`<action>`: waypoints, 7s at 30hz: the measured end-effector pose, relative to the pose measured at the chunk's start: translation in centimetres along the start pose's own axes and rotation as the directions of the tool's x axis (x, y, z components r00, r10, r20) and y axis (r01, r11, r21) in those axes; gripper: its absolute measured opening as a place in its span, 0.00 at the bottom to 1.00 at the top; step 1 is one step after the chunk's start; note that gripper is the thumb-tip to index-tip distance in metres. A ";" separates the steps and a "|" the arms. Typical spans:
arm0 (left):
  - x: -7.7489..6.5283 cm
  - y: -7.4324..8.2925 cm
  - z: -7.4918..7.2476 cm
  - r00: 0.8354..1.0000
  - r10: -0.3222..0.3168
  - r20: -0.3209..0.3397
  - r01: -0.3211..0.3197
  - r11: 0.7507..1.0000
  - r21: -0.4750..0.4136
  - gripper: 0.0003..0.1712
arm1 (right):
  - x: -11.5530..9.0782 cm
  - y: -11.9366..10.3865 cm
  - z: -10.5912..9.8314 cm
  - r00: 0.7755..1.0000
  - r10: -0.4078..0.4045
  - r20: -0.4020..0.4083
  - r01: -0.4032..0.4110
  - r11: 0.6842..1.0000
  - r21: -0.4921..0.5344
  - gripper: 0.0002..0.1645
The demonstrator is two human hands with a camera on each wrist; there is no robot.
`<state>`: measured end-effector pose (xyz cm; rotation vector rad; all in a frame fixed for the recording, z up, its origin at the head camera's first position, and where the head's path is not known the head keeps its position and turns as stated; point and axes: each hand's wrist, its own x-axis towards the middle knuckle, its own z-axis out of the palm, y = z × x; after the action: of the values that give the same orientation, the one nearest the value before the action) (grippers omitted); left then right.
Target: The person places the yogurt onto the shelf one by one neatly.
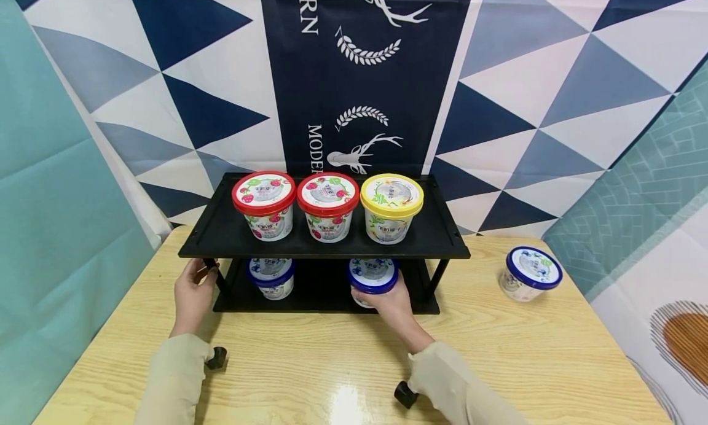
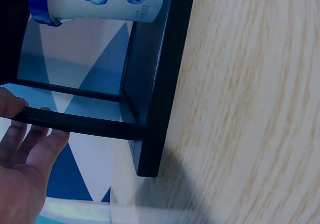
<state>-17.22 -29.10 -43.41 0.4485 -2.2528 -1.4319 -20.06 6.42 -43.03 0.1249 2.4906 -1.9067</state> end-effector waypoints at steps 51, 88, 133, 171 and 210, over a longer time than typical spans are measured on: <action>0.1 -0.3 0.1 1.000 0.018 -0.013 -0.018 1.000 -0.016 0.17 | 0.5 -0.2 3.7 0.997 -0.072 0.014 0.071 0.995 0.063 0.59; 0.2 -0.3 0.3 1.000 0.007 -0.013 -0.007 1.000 0.001 0.17 | 0.9 0.1 6.4 0.998 -0.056 0.007 0.055 0.996 0.070 0.59; -0.1 -0.2 -0.1 1.000 -0.007 -0.014 0.006 0.999 -0.032 0.19 | 0.9 0.4 9.7 0.999 -0.018 -0.041 0.022 0.995 0.098 0.59; 0.2 0.2 0.1 0.999 -0.023 0.023 0.024 0.999 -0.034 0.20 | 0.9 0.7 9.8 0.998 -0.053 -0.030 0.056 0.990 0.132 0.63; 0.1 0.0 0.3 1.000 0.008 -0.026 -0.009 0.998 -0.057 0.18 | 0.7 0.9 11.2 0.993 -0.037 -0.114 0.053 0.989 0.141 0.63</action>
<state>-17.48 -28.98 -43.53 0.4357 -2.1849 -1.4742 -21.25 -4.06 -46.86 0.1812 2.4406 -2.1545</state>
